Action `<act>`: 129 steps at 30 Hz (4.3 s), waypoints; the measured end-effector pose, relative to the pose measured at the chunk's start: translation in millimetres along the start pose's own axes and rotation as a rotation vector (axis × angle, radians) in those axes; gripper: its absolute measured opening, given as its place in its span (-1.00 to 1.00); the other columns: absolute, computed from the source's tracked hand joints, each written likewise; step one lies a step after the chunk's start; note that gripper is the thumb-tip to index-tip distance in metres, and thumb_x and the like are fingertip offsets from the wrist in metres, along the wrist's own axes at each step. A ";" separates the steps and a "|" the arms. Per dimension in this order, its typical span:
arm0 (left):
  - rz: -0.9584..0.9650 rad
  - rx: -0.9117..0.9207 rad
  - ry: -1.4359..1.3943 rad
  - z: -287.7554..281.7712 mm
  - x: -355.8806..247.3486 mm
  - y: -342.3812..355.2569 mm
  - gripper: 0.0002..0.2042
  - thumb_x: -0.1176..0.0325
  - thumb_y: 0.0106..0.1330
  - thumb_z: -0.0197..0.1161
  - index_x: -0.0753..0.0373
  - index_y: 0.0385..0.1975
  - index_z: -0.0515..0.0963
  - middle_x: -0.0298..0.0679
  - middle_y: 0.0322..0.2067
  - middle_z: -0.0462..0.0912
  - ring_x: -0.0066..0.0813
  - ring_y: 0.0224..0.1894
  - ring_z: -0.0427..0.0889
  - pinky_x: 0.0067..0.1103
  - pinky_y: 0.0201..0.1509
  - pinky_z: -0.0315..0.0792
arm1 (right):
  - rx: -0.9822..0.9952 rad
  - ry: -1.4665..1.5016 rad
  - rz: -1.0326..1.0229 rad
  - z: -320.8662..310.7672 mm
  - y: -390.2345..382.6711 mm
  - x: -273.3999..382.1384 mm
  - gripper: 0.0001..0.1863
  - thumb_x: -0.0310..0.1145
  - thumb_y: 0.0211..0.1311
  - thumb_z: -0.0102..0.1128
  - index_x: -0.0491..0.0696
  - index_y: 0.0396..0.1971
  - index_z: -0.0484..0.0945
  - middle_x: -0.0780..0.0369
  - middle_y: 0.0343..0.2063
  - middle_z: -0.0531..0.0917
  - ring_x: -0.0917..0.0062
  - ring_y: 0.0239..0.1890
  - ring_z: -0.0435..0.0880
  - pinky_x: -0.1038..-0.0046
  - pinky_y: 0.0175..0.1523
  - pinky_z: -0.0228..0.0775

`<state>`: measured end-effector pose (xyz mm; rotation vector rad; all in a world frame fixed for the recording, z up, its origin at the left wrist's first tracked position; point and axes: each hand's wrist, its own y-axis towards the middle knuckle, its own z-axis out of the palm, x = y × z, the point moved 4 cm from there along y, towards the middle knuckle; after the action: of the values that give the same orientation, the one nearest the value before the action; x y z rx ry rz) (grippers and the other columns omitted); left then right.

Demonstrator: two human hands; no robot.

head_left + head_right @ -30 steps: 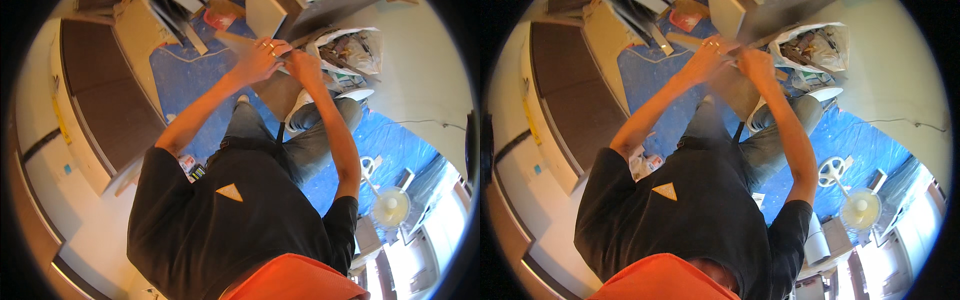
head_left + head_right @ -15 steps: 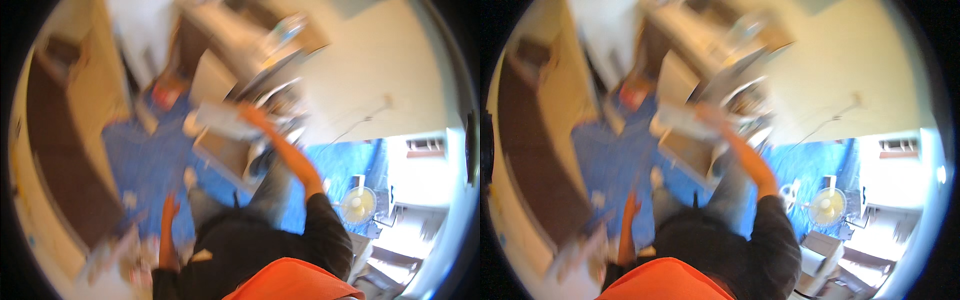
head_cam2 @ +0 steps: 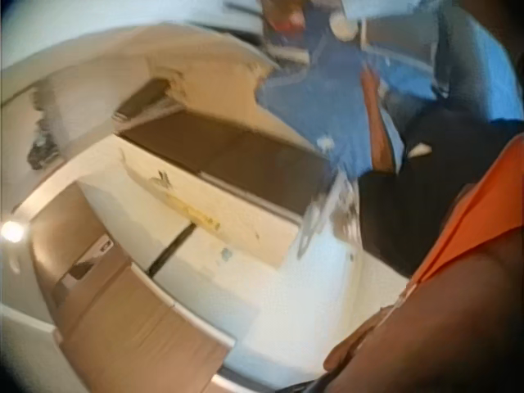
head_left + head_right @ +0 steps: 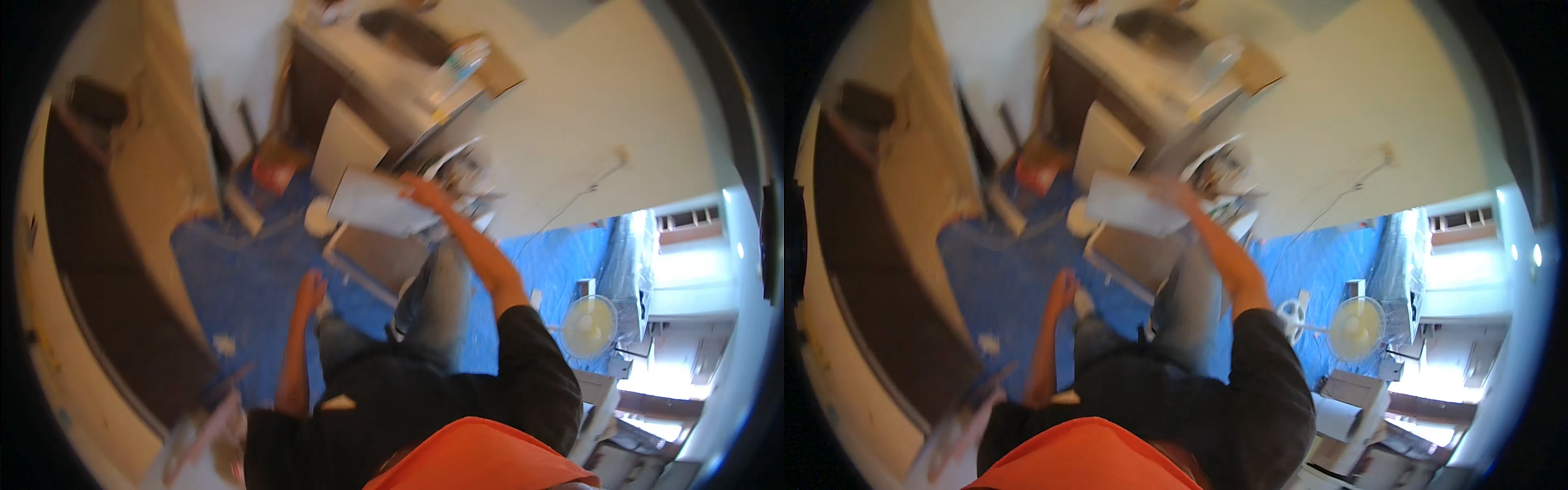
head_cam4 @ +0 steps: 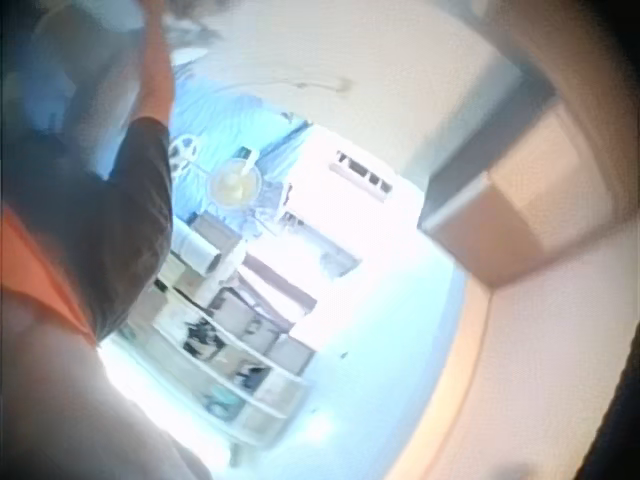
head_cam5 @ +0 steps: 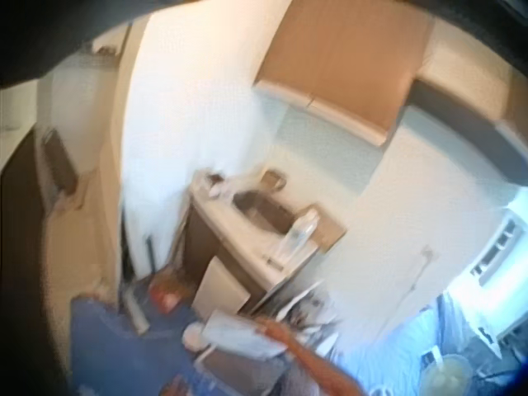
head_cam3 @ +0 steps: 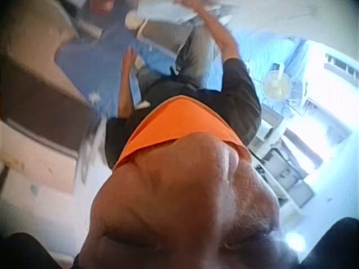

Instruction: The person removes a white cabinet door from its hinges, then picks up a second door and installs it onto the upper cabinet frame. They align the door with the hinges and secure it using a screwdriver. The work occurs in a kitchen under renovation with tools and debris on the floor.

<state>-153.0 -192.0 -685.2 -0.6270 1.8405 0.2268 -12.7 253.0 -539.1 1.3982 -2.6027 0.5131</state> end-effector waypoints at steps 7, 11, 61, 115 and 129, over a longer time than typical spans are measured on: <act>-0.324 0.183 0.090 -0.5 38.8 -47.5 -0.67 0.35 0.31 0.37 0.32 -0.01 0.50 -0.08 -0.23 0.66 -0.22 -0.17 0.66 -0.34 -0.04 0.52 | 0.131 -0.085 -0.037 -47.4 -2.9 21.1 -0.31 0.15 0.26 0.28 0.05 0.27 0.43 -0.04 -0.09 0.72 0.00 -0.04 0.70 0.03 0.03 0.51; -0.520 0.333 0.226 -0.7 71.6 -94.4 -0.68 0.32 0.31 0.39 0.30 -0.04 0.52 -0.16 -0.29 0.66 -0.30 -0.20 0.67 -0.39 -0.10 0.54 | 0.131 0.016 -0.060 -65.5 -9.3 40.2 -0.46 0.00 0.30 0.30 0.03 0.16 0.46 -0.05 -0.30 0.74 -0.05 -0.17 0.72 0.00 -0.08 0.50; 0.724 0.979 1.024 -90.9 -62.4 524.3 -0.61 0.44 0.22 0.30 0.15 0.09 0.56 -0.12 0.05 0.60 -0.11 0.07 0.64 -0.31 0.06 0.61 | 0.290 0.276 0.107 -79.9 12.8 37.5 -0.47 -0.50 0.02 0.42 0.04 0.08 0.58 0.18 0.10 0.67 0.18 0.04 0.71 0.21 0.12 0.58; -0.036 0.601 0.841 -279.6 15.6 260.6 -0.46 0.30 0.29 0.35 0.56 0.16 0.45 0.33 0.03 0.58 0.28 0.10 0.56 -0.11 0.20 0.45 | -0.155 0.481 1.378 -149.7 -276.8 177.8 -0.66 -0.18 0.33 0.34 -0.06 -0.04 0.56 -0.01 -0.33 0.71 0.08 -0.25 0.74 0.22 -0.19 0.52; 0.052 0.477 0.934 -263.5 -62.4 128.6 -0.55 0.30 0.28 0.41 0.53 0.02 0.54 0.25 -0.07 0.67 0.27 -0.03 0.65 -0.07 0.03 0.51 | -0.872 0.294 1.723 -1.2 -638.9 71.9 -0.47 -0.05 0.22 0.41 -0.19 -0.05 0.55 -0.08 -0.28 0.72 0.08 -0.18 0.75 0.19 -0.12 0.51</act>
<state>-421.4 -182.4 -552.0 -0.3545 2.6725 -0.5584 477.1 -128.0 -371.3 -1.1774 -2.4626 -0.3211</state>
